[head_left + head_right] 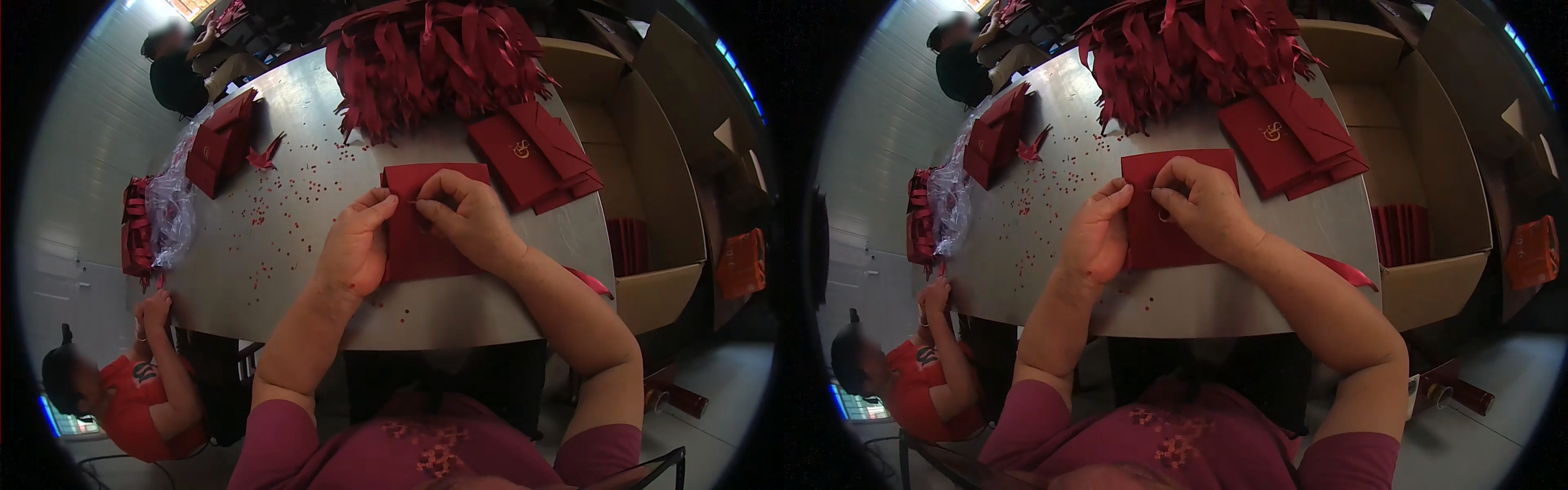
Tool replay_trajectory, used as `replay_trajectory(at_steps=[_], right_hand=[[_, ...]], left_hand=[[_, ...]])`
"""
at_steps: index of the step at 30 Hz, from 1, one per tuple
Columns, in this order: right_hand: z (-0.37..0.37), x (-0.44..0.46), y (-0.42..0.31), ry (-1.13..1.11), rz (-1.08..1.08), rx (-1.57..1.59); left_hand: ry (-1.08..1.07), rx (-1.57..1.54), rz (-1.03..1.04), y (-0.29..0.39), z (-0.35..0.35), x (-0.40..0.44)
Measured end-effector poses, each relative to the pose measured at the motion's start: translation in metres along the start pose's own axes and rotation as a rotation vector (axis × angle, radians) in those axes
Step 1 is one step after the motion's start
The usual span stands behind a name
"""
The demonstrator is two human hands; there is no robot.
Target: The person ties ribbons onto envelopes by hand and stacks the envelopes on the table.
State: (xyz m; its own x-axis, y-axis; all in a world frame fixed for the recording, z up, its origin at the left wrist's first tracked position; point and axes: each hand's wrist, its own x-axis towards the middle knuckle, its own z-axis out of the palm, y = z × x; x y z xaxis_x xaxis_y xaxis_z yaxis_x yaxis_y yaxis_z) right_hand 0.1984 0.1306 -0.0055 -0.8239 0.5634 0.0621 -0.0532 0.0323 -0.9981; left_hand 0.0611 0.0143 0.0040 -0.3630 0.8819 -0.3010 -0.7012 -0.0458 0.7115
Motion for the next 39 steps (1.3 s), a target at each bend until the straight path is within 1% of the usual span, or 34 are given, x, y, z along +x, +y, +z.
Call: replay_trajectory(at_steps=[3, 5, 8, 10, 12, 14, 16, 18, 19, 21, 22, 24, 25, 27, 28, 30, 31, 32, 33, 34, 36, 37, 39], right_hand=[[0.002, 0.001, 0.005, 0.024, -0.028, 0.033], [0.004, 0.001, 0.005, 0.034, -0.045, 0.048], [0.006, -0.001, 0.002, 0.068, -0.041, -0.001], [0.007, -0.003, -0.002, 0.113, -0.089, -0.116], [0.012, -0.002, 0.007, 0.214, -0.227, -0.273], [0.012, 0.002, 0.021, 0.241, -0.315, -0.344], [0.012, 0.000, 0.022, 0.273, -0.408, -0.510], [0.011, 0.001, 0.024, 0.266, -0.473, -0.670], [0.011, 0.000, 0.026, 0.274, -0.514, -0.674], [0.013, -0.003, 0.023, 0.244, -0.446, -0.859], [0.014, -0.005, 0.018, 0.250, -0.469, -0.861], [0.015, -0.013, 0.005, 0.089, -0.477, -1.113], [0.015, -0.013, 0.006, 0.091, -0.492, -1.116], [0.013, -0.008, 0.013, 0.120, -0.504, -1.046], [0.010, -0.004, 0.017, 0.117, -0.523, -1.048], [0.004, 0.003, 0.026, 0.190, -0.395, -0.695], [0.003, 0.005, 0.032, 0.197, -0.401, -0.697], [0.001, 0.008, 0.038, 0.216, -0.427, -0.662], [-0.001, 0.010, 0.036, 0.233, -0.453, -0.629], [-0.003, 0.012, 0.033, 0.239, -0.457, -0.635], [-0.004, 0.008, 0.031, 0.184, -0.377, -0.592], [-0.005, 0.007, 0.033, 0.192, -0.358, -0.598], [-0.008, 0.013, 0.040, 0.083, -0.040, -0.354]], left_hand=[[-0.057, 0.015, 0.027, 0.000, -0.001, 0.000], [-0.046, 0.017, 0.047, -0.001, 0.000, 0.000], [-0.021, 0.055, 0.097, -0.004, 0.001, 0.001], [-0.010, 0.094, 0.139, -0.010, -0.001, 0.000], [0.122, 0.389, 0.240, -0.011, -0.001, 0.000], [0.150, 0.527, 0.293, -0.013, -0.004, 0.000], [0.195, 0.703, 0.357, -0.021, -0.017, 0.009], [0.127, 0.790, 0.541, -0.034, -0.032, 0.022], [0.103, 0.818, 0.614, -0.035, -0.032, 0.023], [0.155, 0.994, 0.558, -0.030, -0.016, 0.011], [0.153, 0.997, 0.582, -0.030, -0.016, 0.010], [0.160, 1.034, 0.564, -0.029, -0.011, 0.006], [0.163, 1.034, 0.579, -0.029, -0.006, 0.003], [0.153, 1.185, 0.749, -0.028, 0.004, -0.007], [0.162, 1.184, 0.766, -0.027, 0.002, -0.004], [0.127, 1.120, 0.612, -0.028, -0.012, 0.011], [0.121, 1.123, 0.619, -0.031, -0.026, 0.023], [0.052, 0.802, 0.432, -0.033, -0.042, 0.038], [-0.017, 0.480, 0.243, -0.030, -0.039, 0.041], [-0.025, 0.480, 0.247, -0.028, -0.038, 0.041], [-0.217, 0.307, 0.102, -0.028, -0.036, 0.036], [-0.223, 0.298, 0.083, -0.027, -0.035, 0.036], [-0.204, 0.390, 0.047, -0.025, -0.039, 0.037]])
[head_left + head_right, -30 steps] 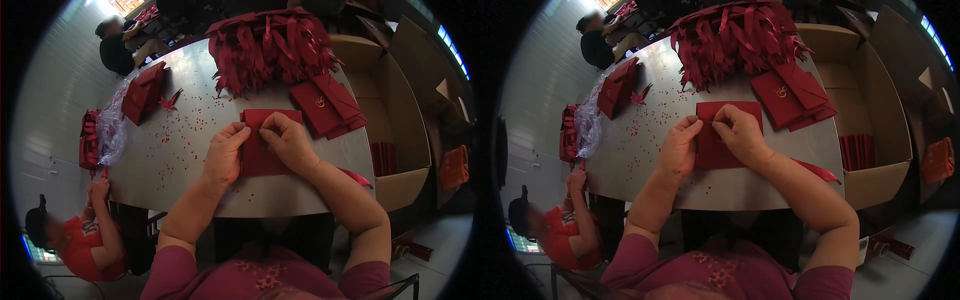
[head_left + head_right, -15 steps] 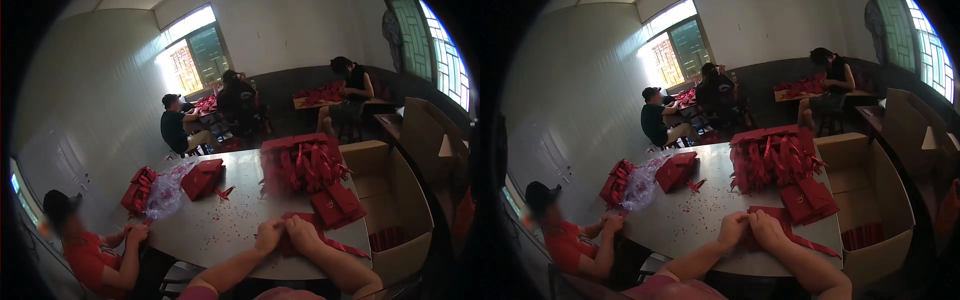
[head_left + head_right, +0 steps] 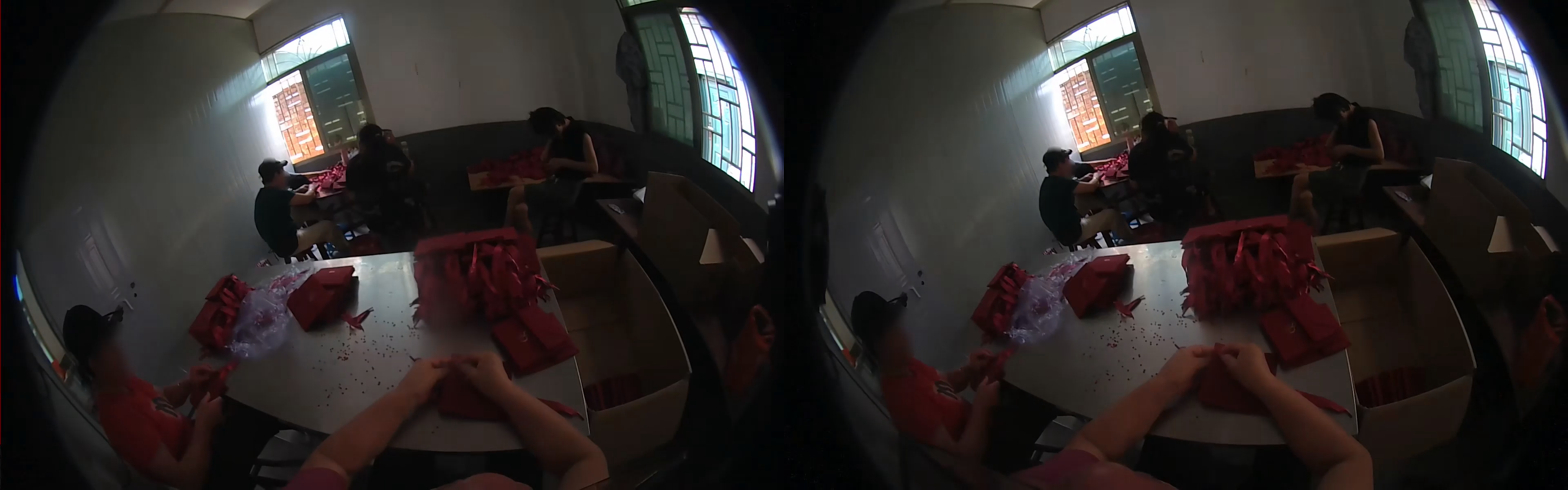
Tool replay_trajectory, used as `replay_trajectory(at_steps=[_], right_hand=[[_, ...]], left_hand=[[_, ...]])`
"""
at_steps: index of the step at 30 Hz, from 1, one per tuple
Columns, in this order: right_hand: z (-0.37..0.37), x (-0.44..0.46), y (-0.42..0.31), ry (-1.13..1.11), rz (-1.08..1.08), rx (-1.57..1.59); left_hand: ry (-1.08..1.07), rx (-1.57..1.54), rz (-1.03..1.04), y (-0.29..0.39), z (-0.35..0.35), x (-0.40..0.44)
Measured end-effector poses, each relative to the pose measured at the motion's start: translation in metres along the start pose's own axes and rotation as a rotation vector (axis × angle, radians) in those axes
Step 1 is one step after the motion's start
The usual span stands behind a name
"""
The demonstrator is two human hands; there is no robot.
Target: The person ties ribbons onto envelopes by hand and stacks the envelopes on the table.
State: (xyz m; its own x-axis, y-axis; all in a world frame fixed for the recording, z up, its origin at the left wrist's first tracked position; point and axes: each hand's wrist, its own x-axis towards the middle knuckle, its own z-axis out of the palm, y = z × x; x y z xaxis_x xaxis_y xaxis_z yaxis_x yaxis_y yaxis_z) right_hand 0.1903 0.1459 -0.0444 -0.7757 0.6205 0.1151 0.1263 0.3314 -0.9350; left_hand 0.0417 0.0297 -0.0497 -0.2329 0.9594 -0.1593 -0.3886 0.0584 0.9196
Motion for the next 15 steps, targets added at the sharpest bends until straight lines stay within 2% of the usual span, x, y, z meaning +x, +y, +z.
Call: replay_trajectory(at_steps=[1, 2, 3, 4, 5, 7, 8, 10, 12, 14, 15], right_hand=[[-0.001, 0.002, 0.002, 0.021, -0.078, -0.029], [-0.003, 0.001, 0.002, 0.040, -0.150, -0.057], [-0.006, -0.002, -0.006, 0.036, -0.111, -0.058], [-0.010, -0.004, -0.019, 0.015, -0.044, -0.045], [-0.011, -0.007, -0.025, -0.005, 0.016, -0.035], [-0.004, -0.002, -0.009, -0.037, 0.024, 0.026], [-0.002, 0.001, 0.000, -0.061, 0.009, 0.095], [-0.005, -0.003, -0.012, -0.094, 0.033, 0.037], [-0.008, -0.005, -0.020, -0.128, 0.064, -0.017], [-0.011, -0.006, -0.021, -0.231, 0.157, 0.097], [-0.011, -0.005, -0.021, -0.214, 0.183, 0.095]], left_hand=[[-0.003, -0.017, -0.026, 0.003, 0.000, -0.002], [0.034, 0.158, -0.049, 0.008, 0.000, -0.005], [0.065, 0.334, -0.074, 0.011, 0.001, -0.006], [0.056, 0.315, -0.102, 0.020, 0.007, -0.010], [0.056, 0.503, -0.043, 0.034, 0.018, -0.017], [0.051, 0.677, 0.015, 0.040, 0.017, -0.020], [0.003, 0.673, 0.055, 0.037, 0.012, -0.017], [-0.054, 0.655, 0.090, 0.042, 0.007, -0.016], [-0.090, 0.763, -0.070, 0.055, 0.005, -0.022], [-0.135, 0.797, -0.073, 0.064, 0.001, -0.026], [-0.177, 0.844, -0.063, 0.068, 0.000, -0.026]])
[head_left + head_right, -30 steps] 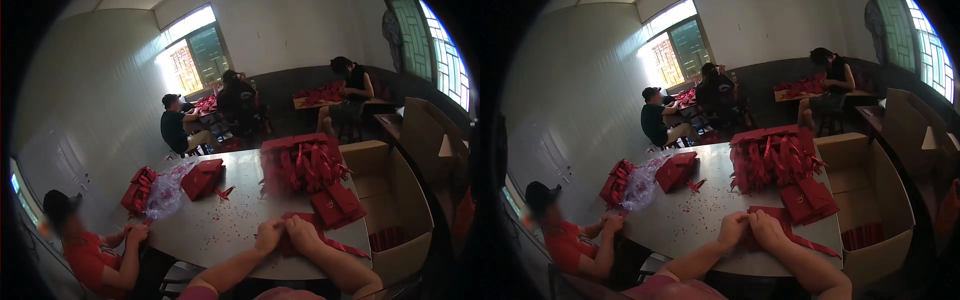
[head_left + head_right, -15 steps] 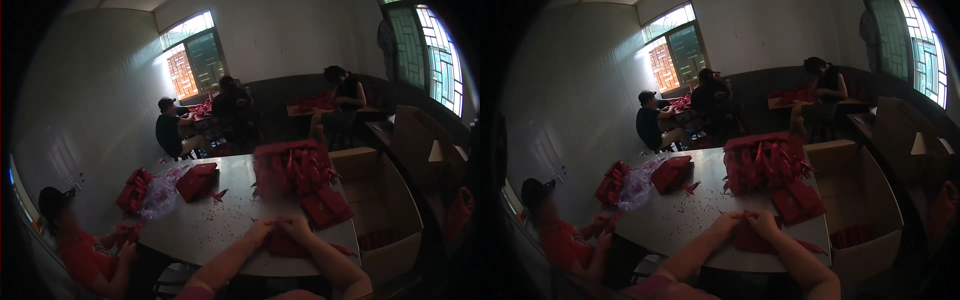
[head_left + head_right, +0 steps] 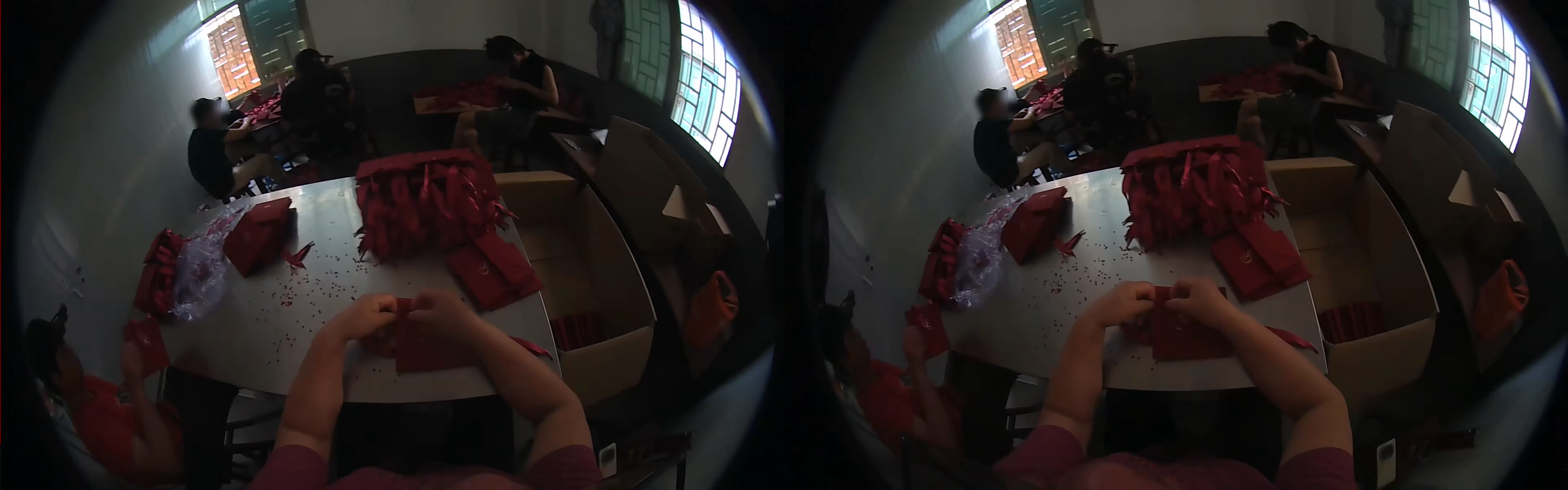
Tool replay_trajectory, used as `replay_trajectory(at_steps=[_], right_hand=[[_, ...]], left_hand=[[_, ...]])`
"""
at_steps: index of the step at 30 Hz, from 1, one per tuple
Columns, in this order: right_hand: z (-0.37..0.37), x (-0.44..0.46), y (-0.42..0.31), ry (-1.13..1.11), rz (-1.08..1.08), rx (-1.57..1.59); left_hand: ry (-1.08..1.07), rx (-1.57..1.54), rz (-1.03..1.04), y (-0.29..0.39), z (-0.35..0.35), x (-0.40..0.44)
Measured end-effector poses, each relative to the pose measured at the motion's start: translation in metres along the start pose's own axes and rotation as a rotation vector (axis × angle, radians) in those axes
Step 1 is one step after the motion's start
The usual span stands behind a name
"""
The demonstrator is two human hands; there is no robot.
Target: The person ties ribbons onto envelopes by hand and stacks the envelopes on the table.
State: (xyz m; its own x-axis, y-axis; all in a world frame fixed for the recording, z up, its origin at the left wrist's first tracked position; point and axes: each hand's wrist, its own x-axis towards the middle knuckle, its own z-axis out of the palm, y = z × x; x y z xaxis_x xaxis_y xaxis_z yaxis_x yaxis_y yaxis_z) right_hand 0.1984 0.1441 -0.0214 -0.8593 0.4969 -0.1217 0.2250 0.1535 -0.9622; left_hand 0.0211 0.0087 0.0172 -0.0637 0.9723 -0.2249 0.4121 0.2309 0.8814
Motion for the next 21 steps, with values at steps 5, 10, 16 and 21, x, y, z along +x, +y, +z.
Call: replay_trajectory(at_steps=[5, 10, 16, 21], right_hand=[[-0.002, -0.005, -0.010, -0.131, 0.052, 0.162], [-0.025, -0.020, -0.031, -0.128, 0.048, -0.002], [-0.072, -0.035, -0.054, -0.284, -0.159, 0.120], [-0.091, -0.039, -0.057, -0.165, -0.200, 0.735]], left_hand=[[0.059, -0.032, -0.026, -0.006, -0.026, -0.006], [0.427, 0.114, -0.180, -0.029, -0.034, 0.002], [0.600, 0.065, -0.168, -0.028, -0.027, 0.007], [0.626, 0.141, -0.233, -0.043, -0.030, 0.016]])
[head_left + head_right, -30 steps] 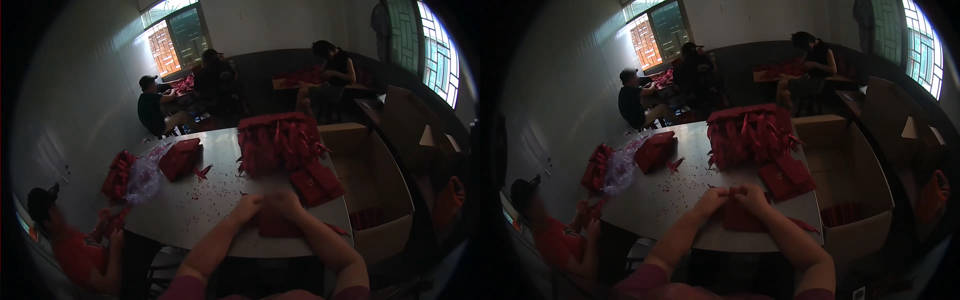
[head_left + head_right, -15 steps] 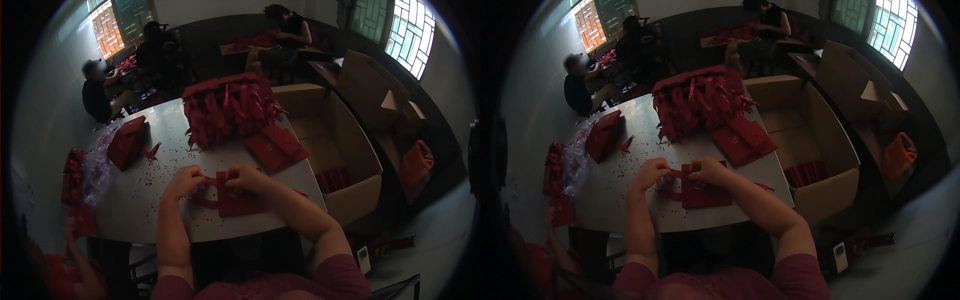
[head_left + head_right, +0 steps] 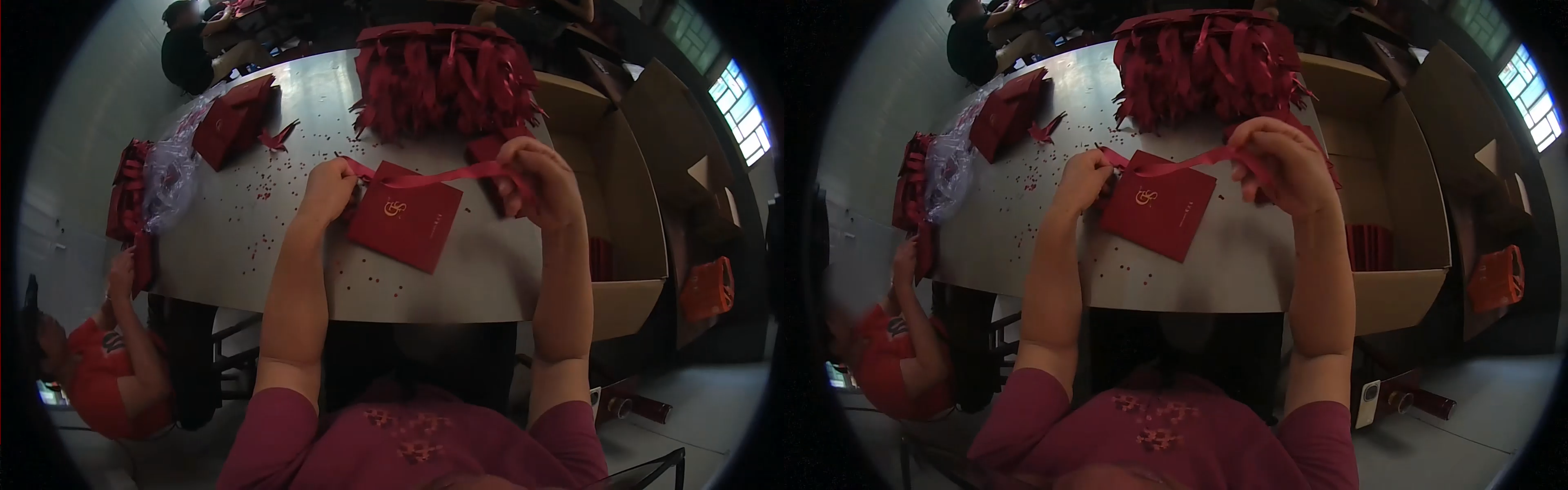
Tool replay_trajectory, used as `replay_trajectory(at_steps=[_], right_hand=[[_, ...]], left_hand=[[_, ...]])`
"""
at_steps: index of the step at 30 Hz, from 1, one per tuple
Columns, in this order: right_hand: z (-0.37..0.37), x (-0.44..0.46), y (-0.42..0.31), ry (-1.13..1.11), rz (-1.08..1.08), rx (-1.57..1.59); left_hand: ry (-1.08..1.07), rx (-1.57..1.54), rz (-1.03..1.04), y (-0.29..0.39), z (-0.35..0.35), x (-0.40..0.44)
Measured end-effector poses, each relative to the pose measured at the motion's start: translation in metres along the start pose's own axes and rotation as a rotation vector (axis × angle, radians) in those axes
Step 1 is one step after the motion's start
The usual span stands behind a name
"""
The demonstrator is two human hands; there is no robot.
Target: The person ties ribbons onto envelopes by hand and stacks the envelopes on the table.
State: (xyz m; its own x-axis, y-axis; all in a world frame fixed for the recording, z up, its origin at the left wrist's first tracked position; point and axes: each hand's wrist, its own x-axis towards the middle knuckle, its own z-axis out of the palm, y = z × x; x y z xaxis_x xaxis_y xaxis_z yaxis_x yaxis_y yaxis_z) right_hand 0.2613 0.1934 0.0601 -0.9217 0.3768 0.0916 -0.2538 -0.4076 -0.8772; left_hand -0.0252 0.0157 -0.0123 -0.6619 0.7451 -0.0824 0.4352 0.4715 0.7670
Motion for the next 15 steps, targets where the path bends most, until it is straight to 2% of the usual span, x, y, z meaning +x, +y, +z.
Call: replay_trajectory(at_steps=[1, 2, 4, 8, 10, 11, 13, 14, 15], right_hand=[[-0.003, 0.002, 0.003, 0.017, -0.071, 0.197], [-0.005, 0.003, 0.007, 0.012, -0.063, 0.204], [0.000, 0.005, 0.009, -0.021, -0.230, 0.380], [-0.004, 0.015, 0.028, 0.108, -0.324, 0.241], [-0.015, 0.020, 0.039, 0.234, -0.239, 0.075], [-0.017, 0.021, 0.044, 0.275, -0.209, 0.021], [0.001, 0.028, 0.055, 0.455, -0.383, -0.631], [0.013, 0.026, 0.057, 0.493, -0.492, -0.929], [0.020, 0.025, 0.061, 0.430, -0.433, -0.904]], left_hand=[[0.008, -0.008, 0.002, -0.004, 0.002, 0.003], [0.011, -0.005, -0.009, -0.009, 0.003, 0.006], [0.054, 0.121, 0.178, -0.021, 0.007, 0.012], [0.224, -0.086, 0.310, -0.022, 0.013, 0.010], [0.408, 0.231, 0.373, 0.014, 0.000, -0.018], [0.406, 0.234, 0.372, 0.024, -0.006, -0.027], [-0.022, 0.367, 0.129, 0.039, -0.015, -0.039], [-0.026, 0.369, 0.127, 0.043, -0.014, -0.042], [-0.078, 0.410, 0.124, 0.045, -0.013, -0.044]])
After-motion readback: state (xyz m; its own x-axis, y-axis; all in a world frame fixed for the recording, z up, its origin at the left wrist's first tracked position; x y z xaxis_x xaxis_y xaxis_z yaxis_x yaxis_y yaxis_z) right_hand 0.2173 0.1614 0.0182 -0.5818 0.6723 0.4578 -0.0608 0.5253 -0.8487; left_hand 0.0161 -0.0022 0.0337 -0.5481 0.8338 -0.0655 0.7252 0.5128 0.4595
